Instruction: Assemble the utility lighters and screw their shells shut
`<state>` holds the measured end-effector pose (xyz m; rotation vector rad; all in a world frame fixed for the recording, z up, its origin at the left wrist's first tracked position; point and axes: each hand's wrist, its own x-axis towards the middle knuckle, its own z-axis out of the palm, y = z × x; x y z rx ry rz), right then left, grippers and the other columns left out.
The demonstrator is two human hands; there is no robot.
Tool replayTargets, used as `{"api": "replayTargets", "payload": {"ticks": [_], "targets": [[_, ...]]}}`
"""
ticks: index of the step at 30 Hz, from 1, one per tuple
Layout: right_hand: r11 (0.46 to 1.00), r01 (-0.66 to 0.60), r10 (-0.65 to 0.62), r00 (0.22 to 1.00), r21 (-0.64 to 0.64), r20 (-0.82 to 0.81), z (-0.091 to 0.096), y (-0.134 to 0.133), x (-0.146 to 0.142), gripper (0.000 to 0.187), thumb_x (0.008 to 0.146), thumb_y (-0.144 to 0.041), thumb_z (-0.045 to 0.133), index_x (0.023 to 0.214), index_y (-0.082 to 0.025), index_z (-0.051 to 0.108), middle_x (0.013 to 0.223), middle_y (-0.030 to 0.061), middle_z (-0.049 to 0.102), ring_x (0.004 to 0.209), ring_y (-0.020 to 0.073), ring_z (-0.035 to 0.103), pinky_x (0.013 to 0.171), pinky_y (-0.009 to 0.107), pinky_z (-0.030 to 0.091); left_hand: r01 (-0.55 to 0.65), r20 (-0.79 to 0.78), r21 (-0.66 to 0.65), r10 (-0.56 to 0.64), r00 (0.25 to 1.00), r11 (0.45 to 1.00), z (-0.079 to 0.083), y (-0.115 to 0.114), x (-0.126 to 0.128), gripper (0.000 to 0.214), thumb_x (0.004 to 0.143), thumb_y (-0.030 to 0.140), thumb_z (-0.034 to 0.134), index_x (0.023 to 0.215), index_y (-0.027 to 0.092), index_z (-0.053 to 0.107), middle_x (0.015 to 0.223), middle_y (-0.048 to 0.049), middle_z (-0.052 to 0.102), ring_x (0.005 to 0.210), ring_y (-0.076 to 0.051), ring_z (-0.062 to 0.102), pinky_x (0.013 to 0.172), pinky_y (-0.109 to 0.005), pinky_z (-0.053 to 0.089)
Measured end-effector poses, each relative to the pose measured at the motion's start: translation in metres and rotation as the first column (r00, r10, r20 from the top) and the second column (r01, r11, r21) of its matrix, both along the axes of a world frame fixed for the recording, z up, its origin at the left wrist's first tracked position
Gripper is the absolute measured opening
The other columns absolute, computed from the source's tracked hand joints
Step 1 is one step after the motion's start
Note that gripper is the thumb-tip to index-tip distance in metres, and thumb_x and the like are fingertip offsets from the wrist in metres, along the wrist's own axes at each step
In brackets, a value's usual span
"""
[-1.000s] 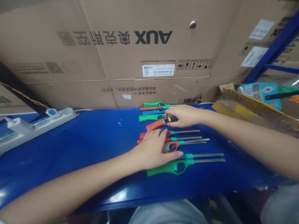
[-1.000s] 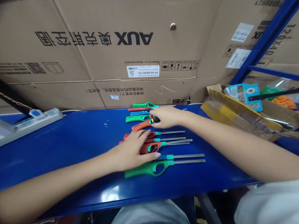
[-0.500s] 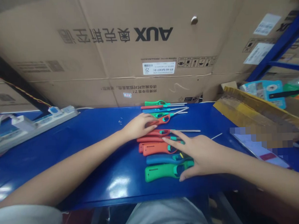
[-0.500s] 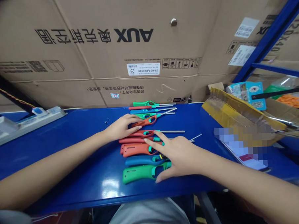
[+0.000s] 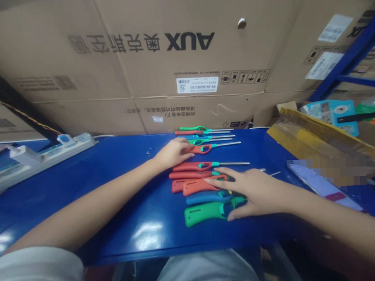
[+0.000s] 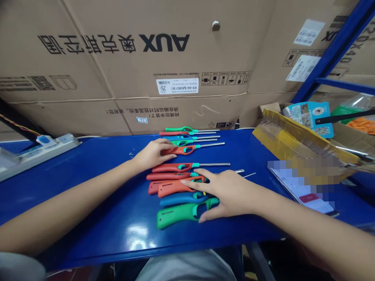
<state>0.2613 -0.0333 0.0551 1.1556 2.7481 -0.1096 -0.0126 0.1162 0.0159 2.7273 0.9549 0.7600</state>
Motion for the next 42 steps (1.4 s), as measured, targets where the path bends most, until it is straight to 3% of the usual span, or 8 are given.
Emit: {"api": "replayTargets", "payload": {"ticks": [4,10,14,18,23,29,37,42], "targets": [[1.000,0.003,-0.003,1.000,-0.003,-0.022,0.000,-0.001,0.003,0.092,0.082,-0.078,0.058,0.161,-0.042,0.027,0.164,0.0140,0.036,0.105,0.0376,0.073,0.076,0.049,0.061,-0.010,0.123,0.010,0.009,0.992,1.000,0.020,-0.024,-0.010,0.032,0.096,0.043,0.062,0.110,0.018,0.076,0.109,-0.0108,0.075,0.106,-0.026,0.068,0.099,-0.042,0.052],[0.999,-0.040,0.042,0.992,0.020,-0.121,-0.007,-0.004,0.005,0.084,0.086,-0.067,0.064,0.158,-0.037,0.036,0.162,0.0117,0.041,0.112,0.0323,0.070,0.083,0.044,0.059,0.272,-0.062,-0.244,-0.295,0.953,0.931,0.023,-0.074,-0.036,0.044,0.106,0.036,0.046,0.148,0.027,0.052,0.153,-0.0076,0.054,0.144,-0.024,0.045,0.121,-0.044,0.035],[0.992,-0.086,0.092,0.993,0.090,-0.068,-0.011,-0.005,0.001,0.077,0.088,-0.066,0.060,0.156,-0.035,0.042,0.158,0.0123,0.046,0.088,0.0283,0.074,0.074,0.044,0.058,0.166,-0.166,-0.327,-0.230,0.959,0.930,0.005,-0.096,-0.037,0.052,0.109,0.040,0.032,0.161,0.031,0.030,0.170,-0.0025,0.021,0.159,-0.027,0.012,0.129,-0.055,0.011],[0.992,-0.092,0.096,0.995,0.091,-0.036,-0.008,-0.006,-0.006,0.079,0.090,-0.066,0.057,0.160,-0.037,0.033,0.162,0.0111,0.041,0.095,0.0328,0.073,0.077,0.050,0.058,0.083,-0.220,-0.392,-0.181,0.959,0.916,-0.003,-0.099,-0.028,0.059,0.108,0.052,0.030,0.163,0.031,0.024,0.172,-0.0015,0.008,0.160,-0.031,-0.002,0.128,-0.061,0.003],[0.998,-0.047,0.048,0.999,0.052,-0.025,-0.004,-0.005,-0.009,0.085,0.088,-0.070,0.056,0.162,-0.042,0.023,0.164,0.0146,0.034,0.096,0.0336,0.072,0.077,0.052,0.058,0.147,-0.067,-0.398,-0.188,0.980,0.906,-0.003,-0.091,-0.023,0.056,0.107,0.048,0.037,0.159,0.027,0.035,0.171,-0.0046,0.022,0.159,-0.028,0.011,0.130,-0.053,0.010],[1.000,-0.024,0.023,0.993,-0.008,-0.113,0.001,0.008,-0.004,0.080,0.091,-0.069,0.054,0.160,-0.037,0.031,0.162,0.0155,0.037,0.094,0.0293,0.072,0.082,0.050,0.057,-0.011,0.104,-0.258,0.040,0.994,0.966,0.005,-0.094,-0.026,0.044,0.105,0.042,0.044,0.143,0.025,0.055,0.152,-0.0088,0.052,0.144,-0.028,0.042,0.123,-0.049,0.033],[0.992,-0.049,-0.006,0.901,-0.116,-0.433,-0.009,0.035,-0.002,0.046,0.096,-0.050,0.059,0.138,-0.032,0.064,0.139,0.0069,0.061,0.100,0.0187,0.070,0.086,0.033,0.056,-0.043,-0.106,-0.339,0.008,0.994,0.940,0.002,-0.088,-0.040,0.053,0.107,0.041,0.034,0.156,0.022,0.041,0.165,-0.0067,0.036,0.156,-0.027,0.026,0.128,-0.051,0.019],[0.999,-0.042,0.034,0.822,-0.001,-0.568,-0.001,0.055,-0.010,0.032,0.095,-0.041,0.063,0.118,-0.022,0.073,0.110,0.0090,0.065,0.093,0.0181,0.066,0.085,0.033,0.054,-0.006,0.009,-0.307,0.009,1.000,0.952,-0.007,-0.074,-0.042,0.049,0.103,0.034,0.041,0.148,0.018,0.050,0.155,-0.0117,0.051,0.141,-0.024,0.050,0.120,-0.043,0.039]]}}
